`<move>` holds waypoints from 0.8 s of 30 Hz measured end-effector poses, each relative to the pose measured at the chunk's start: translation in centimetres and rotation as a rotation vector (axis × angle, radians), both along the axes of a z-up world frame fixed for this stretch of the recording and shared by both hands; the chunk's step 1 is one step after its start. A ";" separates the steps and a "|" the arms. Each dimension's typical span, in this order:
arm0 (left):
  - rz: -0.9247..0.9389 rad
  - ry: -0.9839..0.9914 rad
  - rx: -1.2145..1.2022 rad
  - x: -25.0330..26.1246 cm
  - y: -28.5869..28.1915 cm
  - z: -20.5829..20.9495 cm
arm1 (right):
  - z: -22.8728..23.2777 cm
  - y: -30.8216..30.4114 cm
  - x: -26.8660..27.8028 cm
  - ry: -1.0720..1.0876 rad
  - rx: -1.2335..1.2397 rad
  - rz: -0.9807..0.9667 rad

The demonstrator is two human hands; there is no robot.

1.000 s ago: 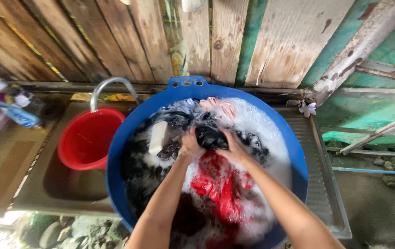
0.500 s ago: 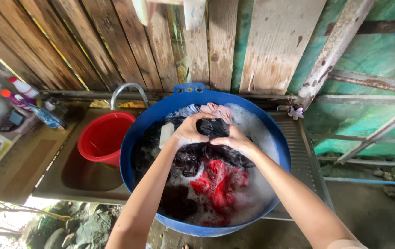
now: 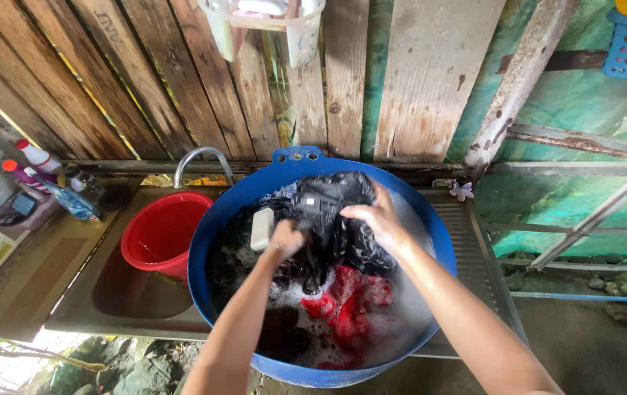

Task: The person washes clothes in a basin of soapy water, rubbing them with a soap bar and scrubbing them by hand and with a brush.

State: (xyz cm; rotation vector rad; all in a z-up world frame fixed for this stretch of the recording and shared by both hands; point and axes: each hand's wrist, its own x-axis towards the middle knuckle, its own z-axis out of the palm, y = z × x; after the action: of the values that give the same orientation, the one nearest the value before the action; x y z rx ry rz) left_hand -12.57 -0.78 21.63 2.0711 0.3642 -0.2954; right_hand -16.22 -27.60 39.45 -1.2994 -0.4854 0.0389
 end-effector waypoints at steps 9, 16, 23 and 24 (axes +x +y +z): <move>0.232 -0.735 -0.745 10.8 2.4 8.9 | 0.5 -1.3 2.6 -0.039 -0.045 -0.149; 0.073 -0.848 -0.149 7.8 -1.0 20.8 | -2.1 -1.5 4.5 0.055 0.040 -0.179; -0.043 -0.599 -0.327 8.0 0.9 14.2 | -6.1 -4.0 4.8 0.185 -0.332 -0.085; -0.042 -0.598 -0.329 8.3 1.6 12.9 | -6.6 -4.2 5.0 0.225 -0.290 -0.059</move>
State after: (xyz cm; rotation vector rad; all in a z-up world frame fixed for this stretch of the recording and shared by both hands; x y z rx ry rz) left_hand -4.23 0.83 34.51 1.7408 -0.0889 0.2303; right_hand -11.19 -31.78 32.88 -1.5709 -0.2538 0.2105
